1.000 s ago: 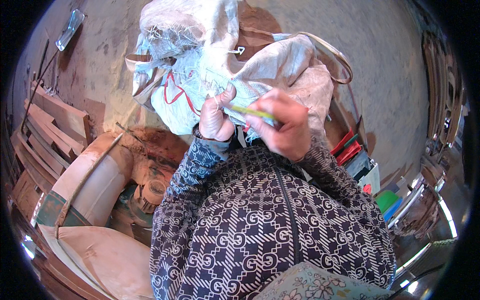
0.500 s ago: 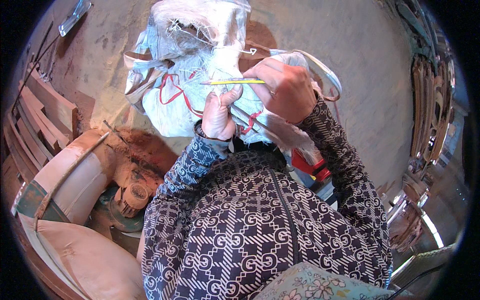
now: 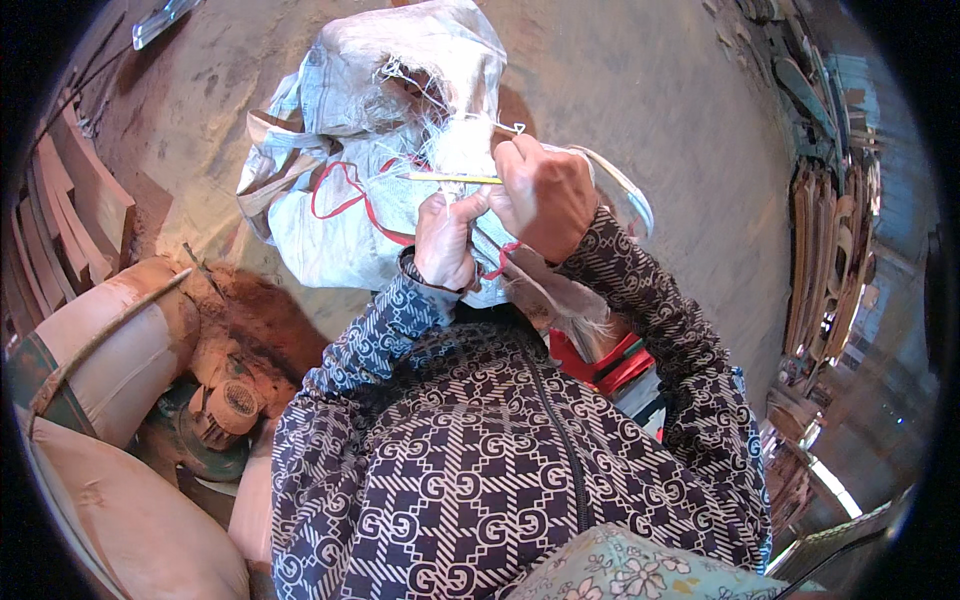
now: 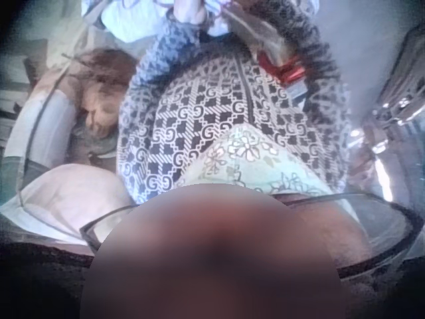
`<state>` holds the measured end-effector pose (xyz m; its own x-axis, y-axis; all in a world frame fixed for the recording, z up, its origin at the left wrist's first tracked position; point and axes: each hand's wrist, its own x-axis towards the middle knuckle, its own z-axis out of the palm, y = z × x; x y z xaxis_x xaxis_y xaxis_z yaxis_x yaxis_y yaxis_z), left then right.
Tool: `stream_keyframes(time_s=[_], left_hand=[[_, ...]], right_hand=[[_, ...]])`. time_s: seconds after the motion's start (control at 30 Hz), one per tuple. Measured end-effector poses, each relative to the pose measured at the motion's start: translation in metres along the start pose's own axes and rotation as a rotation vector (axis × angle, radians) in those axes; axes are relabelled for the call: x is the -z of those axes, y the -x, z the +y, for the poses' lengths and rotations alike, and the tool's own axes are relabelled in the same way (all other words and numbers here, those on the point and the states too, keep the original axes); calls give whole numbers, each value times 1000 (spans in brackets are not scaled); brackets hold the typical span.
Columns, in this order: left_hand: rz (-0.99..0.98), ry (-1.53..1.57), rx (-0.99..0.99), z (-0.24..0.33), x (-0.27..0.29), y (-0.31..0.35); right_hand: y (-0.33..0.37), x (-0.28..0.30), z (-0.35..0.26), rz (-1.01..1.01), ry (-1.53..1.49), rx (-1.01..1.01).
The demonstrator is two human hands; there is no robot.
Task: The person sews a white sack using a red thread and a needle, pulling the thread through the fabric repeatedly. They also use a small knife to cut the thread and adjust the sack's position during the process.
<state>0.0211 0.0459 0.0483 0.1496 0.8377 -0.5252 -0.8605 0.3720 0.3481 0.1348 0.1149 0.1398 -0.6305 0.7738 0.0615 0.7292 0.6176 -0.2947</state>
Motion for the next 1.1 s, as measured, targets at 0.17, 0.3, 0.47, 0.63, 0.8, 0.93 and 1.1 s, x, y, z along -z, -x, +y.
stream_keyframes(time_s=[0.17, 0.3, 0.47, 0.63, 0.8, 0.93, 1.1], left_hand=[[-1, 4, -76, 1, -1, -1], [8, 10, -23, 7, -7, 1], [-26, 62, 1, 4, -6, -2], [-23, 43, 8, 3, -1, -5], [-59, 53, 2, 3, 1, -7], [-73, 35, 16, 7, -3, -3], [-31, 47, 37, 9, -10, -3]], right_hand=[[4, -12, 9, 108, -71, -4], [7, -15, 19, 158, -229, -121], [13, -23, 36, 60, -748, -478], [13, -8, 46, 69, -770, -417], [7, 3, 30, 58, -381, -152], [7, 1, 25, 52, -212, -79], [14, -9, 15, 133, -156, -111]])
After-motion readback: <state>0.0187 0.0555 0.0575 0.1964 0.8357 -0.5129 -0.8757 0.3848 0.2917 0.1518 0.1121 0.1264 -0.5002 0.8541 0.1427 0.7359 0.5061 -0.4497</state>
